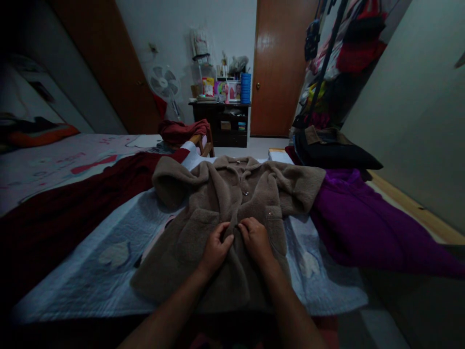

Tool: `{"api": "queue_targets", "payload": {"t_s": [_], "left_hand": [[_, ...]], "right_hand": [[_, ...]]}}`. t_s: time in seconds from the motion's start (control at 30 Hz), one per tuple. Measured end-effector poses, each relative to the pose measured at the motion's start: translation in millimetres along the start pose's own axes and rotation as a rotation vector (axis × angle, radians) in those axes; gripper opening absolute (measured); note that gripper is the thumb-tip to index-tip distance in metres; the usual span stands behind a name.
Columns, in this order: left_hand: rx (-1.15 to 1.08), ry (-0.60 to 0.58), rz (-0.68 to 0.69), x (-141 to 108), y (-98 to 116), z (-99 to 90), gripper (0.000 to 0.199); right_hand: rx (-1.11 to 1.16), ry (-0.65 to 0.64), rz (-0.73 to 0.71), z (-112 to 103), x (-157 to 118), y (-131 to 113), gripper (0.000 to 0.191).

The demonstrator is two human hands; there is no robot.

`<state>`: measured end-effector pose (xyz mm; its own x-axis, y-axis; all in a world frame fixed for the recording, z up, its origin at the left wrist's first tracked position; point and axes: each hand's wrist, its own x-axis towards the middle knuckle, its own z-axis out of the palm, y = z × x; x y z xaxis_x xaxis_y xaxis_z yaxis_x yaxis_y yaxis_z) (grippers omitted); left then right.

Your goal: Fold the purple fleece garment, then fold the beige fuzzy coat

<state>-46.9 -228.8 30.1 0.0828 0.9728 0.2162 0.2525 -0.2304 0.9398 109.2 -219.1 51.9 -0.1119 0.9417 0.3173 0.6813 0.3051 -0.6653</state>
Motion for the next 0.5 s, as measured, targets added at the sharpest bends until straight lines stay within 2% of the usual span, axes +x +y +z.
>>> {"api": "queue_targets", "payload": {"t_s": [0.17, 0.23, 0.37, 0.5], "left_hand": [[-0.013, 0.060, -0.015, 0.0, -0.5, -3.1, 0.027], [0.024, 0.056, 0.022, -0.6, 1.0, -3.6, 0.026], [0.121, -0.011, 0.135, -1.1, 7.5, -2.1, 0.026], [0.079, -0.078, 0.134, 6.1, 15.4, -0.7, 0.026]], "right_hand": [[0.059, -0.090, -0.038, -1.7, 3.5, 1.9, 0.017], [0.073, -0.095, -0.048, -0.6, 1.2, 4.3, 0.018], [0.115, -0.076, -0.040, 2.0, -4.2, 7.9, 0.019], [0.134, -0.033, -0.004, 5.2, -6.9, 11.0, 0.020]]}}
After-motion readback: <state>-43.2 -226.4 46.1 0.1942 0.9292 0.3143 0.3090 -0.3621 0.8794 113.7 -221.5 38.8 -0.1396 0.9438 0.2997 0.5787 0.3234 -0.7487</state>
